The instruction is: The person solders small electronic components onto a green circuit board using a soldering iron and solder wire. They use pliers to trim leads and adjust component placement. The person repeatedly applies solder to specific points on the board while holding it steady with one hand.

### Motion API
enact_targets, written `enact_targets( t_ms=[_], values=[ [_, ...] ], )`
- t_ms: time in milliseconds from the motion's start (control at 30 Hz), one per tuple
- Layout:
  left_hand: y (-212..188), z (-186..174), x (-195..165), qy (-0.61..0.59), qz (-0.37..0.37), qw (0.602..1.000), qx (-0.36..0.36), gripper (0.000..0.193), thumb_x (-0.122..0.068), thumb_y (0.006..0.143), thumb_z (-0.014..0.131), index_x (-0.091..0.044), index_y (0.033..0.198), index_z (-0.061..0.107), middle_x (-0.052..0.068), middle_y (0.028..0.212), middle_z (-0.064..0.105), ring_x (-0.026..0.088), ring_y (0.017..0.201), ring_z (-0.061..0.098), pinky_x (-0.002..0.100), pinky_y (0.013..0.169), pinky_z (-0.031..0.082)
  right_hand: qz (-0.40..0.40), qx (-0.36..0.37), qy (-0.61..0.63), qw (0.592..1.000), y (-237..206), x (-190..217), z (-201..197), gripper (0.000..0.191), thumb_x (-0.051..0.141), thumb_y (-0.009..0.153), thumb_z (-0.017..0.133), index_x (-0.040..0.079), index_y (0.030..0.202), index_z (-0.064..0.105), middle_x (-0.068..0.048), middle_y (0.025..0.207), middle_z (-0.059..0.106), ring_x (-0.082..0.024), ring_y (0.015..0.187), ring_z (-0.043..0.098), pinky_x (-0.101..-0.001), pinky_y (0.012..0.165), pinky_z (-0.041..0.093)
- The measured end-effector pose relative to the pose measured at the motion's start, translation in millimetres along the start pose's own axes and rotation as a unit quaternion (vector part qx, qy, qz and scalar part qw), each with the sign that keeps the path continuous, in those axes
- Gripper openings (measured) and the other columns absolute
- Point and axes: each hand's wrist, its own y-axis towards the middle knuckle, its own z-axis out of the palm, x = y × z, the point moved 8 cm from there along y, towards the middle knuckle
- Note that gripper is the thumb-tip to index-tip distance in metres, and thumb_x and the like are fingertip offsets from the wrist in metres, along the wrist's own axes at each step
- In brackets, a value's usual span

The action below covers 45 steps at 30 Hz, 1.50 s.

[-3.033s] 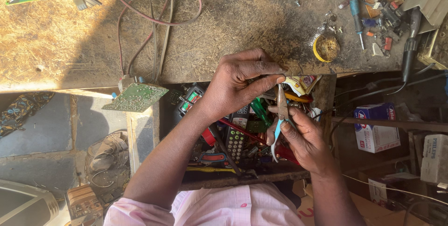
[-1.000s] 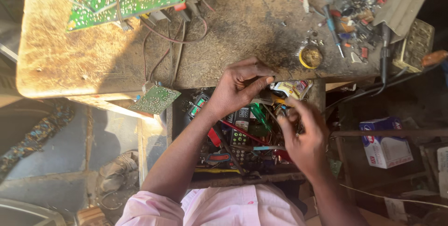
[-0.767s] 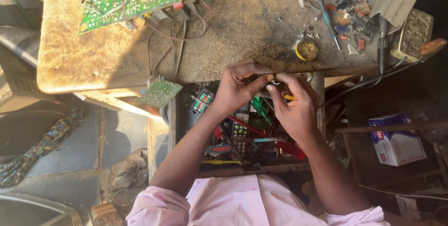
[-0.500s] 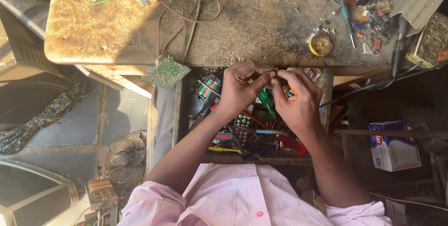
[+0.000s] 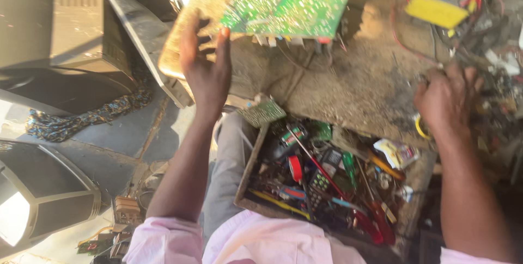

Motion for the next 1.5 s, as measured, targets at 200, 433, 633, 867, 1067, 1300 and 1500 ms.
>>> enact_targets(
  t_ms=[200, 433, 633, 867, 1067, 1300, 1500],
  values=[
    [69.1, 27.2, 78.1, 0.016, -0.143, 0.981, 0.128, 0.053, -0.03, 0.097, 0.076, 0.008, 0.129, 0.057, 0.021, 0.106, 0.074, 0.028, 0.092, 0.075, 0.04, 0.082, 0.059, 0.094, -0.007, 0.248, 0.964, 34.1, 35.5, -38.2, 0.039, 0.027, 0.109, 0.077, 0.002, 0.138, 0.065, -0.018, 0.125, 0.066, -0.036, 0.122, 0.06, -0.0547, 0.106, 0.049],
    [67.7, 41.7, 74.8, 0.047, -0.156, 0.977, 0.14, 0.031, -0.013, 0.084, 0.083, 0.007, 0.106, 0.074, 0.02, 0.091, 0.077, 0.026, 0.083, 0.077, 0.038, 0.076, 0.059, 0.073, 0.106, 0.415, 0.901, 89.0, 138.2, -59.4, 0.065, 0.031, 0.1, 0.073, 0.003, 0.153, 0.048, -0.02, 0.121, 0.065, -0.024, 0.087, 0.07, -0.038, 0.073, 0.058],
    [27.5, 25.7, 89.3, -0.279, -0.38, 0.87, 0.146, 0.024, -0.001, 0.082, 0.083, 0.009, 0.097, 0.068, 0.012, 0.076, 0.068, 0.017, 0.06, 0.062, 0.028, 0.048, 0.046, 0.121, 0.137, 0.521, 0.834, 93.2, 120.4, -47.7, 0.054, 0.024, 0.098, 0.07, 0.002, 0.145, 0.057, -0.016, 0.114, 0.07, -0.02, 0.094, 0.071, -0.0336, 0.078, 0.06],
    [-43.6, 20.3, 33.3, -0.347, -0.446, 0.797, 0.211, 0.03, -0.003, 0.083, 0.075, 0.001, 0.112, 0.068, 0.006, 0.074, 0.07, 0.01, 0.056, 0.057, 0.023, 0.049, 0.046, 0.19, 0.141, 0.752, 0.615, 79.8, 77.8, -11.3, 0.035, -0.002, 0.1, 0.057, -0.013, 0.134, 0.06, -0.016, 0.114, 0.071, -0.017, 0.095, 0.071, -0.0272, 0.082, 0.058],
    [-135.4, 47.2, -10.4, -0.413, -0.452, 0.773, 0.169, 0.038, 0.008, 0.083, 0.076, 0.002, 0.117, 0.062, 0.004, 0.072, 0.063, 0.01, 0.059, 0.055, 0.024, 0.052, 0.045, 0.217, 0.105, 0.756, 0.609, 87.7, 40.6, 12.5, 0.03, -0.009, 0.096, 0.057, -0.013, 0.124, 0.068, -0.013, 0.106, 0.072, -0.013, 0.086, 0.067, -0.0226, 0.069, 0.05],
    [-210.5, 88.0, -28.6, -0.481, -0.476, 0.716, 0.17, 0.029, 0.009, 0.088, 0.074, -0.007, 0.097, 0.051, 0.004, 0.076, 0.064, 0.011, 0.063, 0.06, 0.025, 0.054, 0.048, 0.236, 0.05, 0.749, 0.617, 69.6, 26.0, 10.3, 0.034, -0.011, 0.094, 0.053, -0.013, 0.123, 0.071, -0.014, 0.103, 0.074, -0.013, 0.078, 0.069, -0.0202, 0.061, 0.052],
    [-234.8, 103.8, -11.1, -0.469, -0.508, 0.691, 0.211, 0.009, -0.001, 0.097, 0.069, -0.001, 0.1, 0.061, 0.008, 0.092, 0.069, 0.016, 0.08, 0.069, 0.029, 0.065, 0.056, 0.234, 0.03, 0.671, 0.703, 54.3, 28.2, 7.1, 0.03, 0.002, 0.098, 0.057, -0.002, 0.127, 0.064, -0.015, 0.114, 0.071, -0.014, 0.09, 0.072, -0.0212, 0.065, 0.06]
  ],
)
